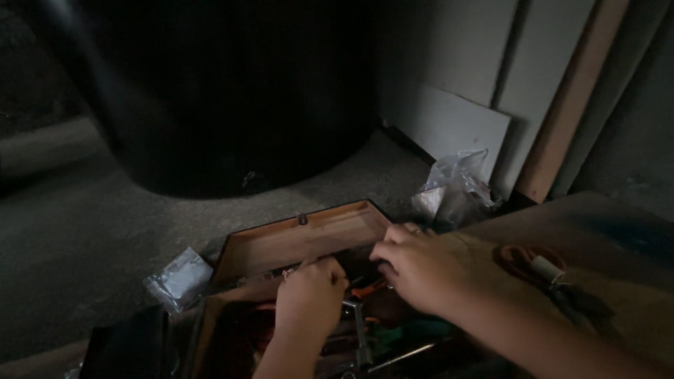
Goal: The person sorts and arranges various hand tools inside a wooden toolbox. They pick up items such as pliers, wrenches, and screwdrivers, inspect them briefly, and place them into the box.
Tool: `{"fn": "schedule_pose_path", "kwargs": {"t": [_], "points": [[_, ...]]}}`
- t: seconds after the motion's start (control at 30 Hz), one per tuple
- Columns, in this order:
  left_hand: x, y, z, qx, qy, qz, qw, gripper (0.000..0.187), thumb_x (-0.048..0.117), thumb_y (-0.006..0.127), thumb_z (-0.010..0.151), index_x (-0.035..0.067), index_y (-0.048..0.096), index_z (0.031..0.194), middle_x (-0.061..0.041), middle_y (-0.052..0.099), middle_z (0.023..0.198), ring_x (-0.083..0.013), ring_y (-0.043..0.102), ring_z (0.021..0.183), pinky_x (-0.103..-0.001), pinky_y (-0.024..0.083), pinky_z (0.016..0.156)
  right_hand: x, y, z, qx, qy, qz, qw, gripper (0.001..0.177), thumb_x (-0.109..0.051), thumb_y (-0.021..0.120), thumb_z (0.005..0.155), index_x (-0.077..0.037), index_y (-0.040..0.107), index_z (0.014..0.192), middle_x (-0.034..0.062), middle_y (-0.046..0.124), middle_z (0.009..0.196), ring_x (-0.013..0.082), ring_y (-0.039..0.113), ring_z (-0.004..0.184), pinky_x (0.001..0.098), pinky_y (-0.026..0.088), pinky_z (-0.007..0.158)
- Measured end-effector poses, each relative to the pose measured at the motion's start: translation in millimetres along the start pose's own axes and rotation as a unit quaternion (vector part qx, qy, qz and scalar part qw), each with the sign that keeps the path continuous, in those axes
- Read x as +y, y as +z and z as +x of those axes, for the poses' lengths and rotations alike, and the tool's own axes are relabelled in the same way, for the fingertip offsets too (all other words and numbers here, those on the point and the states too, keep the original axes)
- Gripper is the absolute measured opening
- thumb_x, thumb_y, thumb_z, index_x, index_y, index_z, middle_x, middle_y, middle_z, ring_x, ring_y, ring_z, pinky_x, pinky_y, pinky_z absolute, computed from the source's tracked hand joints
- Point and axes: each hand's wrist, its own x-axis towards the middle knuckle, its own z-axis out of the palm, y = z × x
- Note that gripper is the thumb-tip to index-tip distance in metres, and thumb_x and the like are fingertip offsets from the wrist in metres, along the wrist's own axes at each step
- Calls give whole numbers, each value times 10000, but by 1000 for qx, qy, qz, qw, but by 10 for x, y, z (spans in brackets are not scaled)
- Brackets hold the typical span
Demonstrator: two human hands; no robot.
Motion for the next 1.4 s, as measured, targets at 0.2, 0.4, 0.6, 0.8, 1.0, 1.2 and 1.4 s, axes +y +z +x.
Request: {"fn": "schedule_pose_path", "kwargs": {"t": [0.2, 0.4, 0.6, 0.8, 1.0, 1.2, 1.4], "points": [[104, -39, -36, -61, -36, 112, 991, 162, 287, 657, 956, 176, 685, 1070, -63, 683, 1128, -251, 664, 1102, -438, 493, 1017, 16, 93, 0, -70, -23, -51, 996, 334, 1, 594, 875, -96, 658, 1188, 119, 630, 1283, 297, 577, 1254, 498, 431, 1058], [106, 21, -59, -33, -24, 117, 992, 181, 218, 652, 960, 120, 631, 1110, -93, 691, 1110, -288, 677, 1099, -437, 508, 984, 61, 159, -8, -149, -43, -93, 984, 353, -19, 557, 901, -82, 642, 1238, 203, 481, 1486, 338, 502, 1356, 612, 276, 1156], [115, 45, -40, -46, 25, 170, 984, 195, 96, 623, 904, 169, 713, 1060, -114, 698, 1093, -301, 635, 1155, -449, 472, 1014, 19, 106, -31, -175, 6, -40, 984, 272, -90, 492, 985, -84, 649, 1206, 164, 560, 1420, 304, 519, 1365, 578, 282, 1211], [113, 93, -21, -27, 52, 159, 986, 197, 160, 580, 926, 119, 719, 1061, -110, 652, 1216, -336, 582, 1199, -501, 449, 1029, 81, 124, -34, -132, -90, -77, 984, 189, -20, 569, 871, -46, 711, 992, 229, 538, 1395, 396, 527, 1288, 624, 332, 1086], [124, -73, 55, -32, 60, 133, 989, 366, 224, 633, 906, 173, 629, 1269, -73, 647, 1241, -292, 647, 1136, -448, 502, 998, 44, -12, -100, 56, -30, 142, 988, 193, -65, 647, 835, -80, 689, 1023, 108, 679, 1083, 328, 669, 987, 455, 520, 825], [474, -155, 22, 81, 124, 85, 985, 316, 156, 603, 870, 225, 686, 1166, -36, 705, 1182, -278, 672, 1088, -456, 490, 997, 282, -533, -349, 88, 35, 235, 967, 216, -130, 644, 891, -134, 693, 1101, 30, 701, 1051, 190, 713, 810, 339, 557, 711], [1183, -12, 26, 141, 277, 56, 949, 256, 172, 658, 837, 164, 715, 1087, -87, 726, 1134, -287, 679, 1071, -527, 439, 1028, 973, -986, -506, 38, 176, 289, 940, 219, -186, 600, 956, -151, 724, 1133, -16, 727, 968, 94, 669, 842, 291, 563, 747]]}}
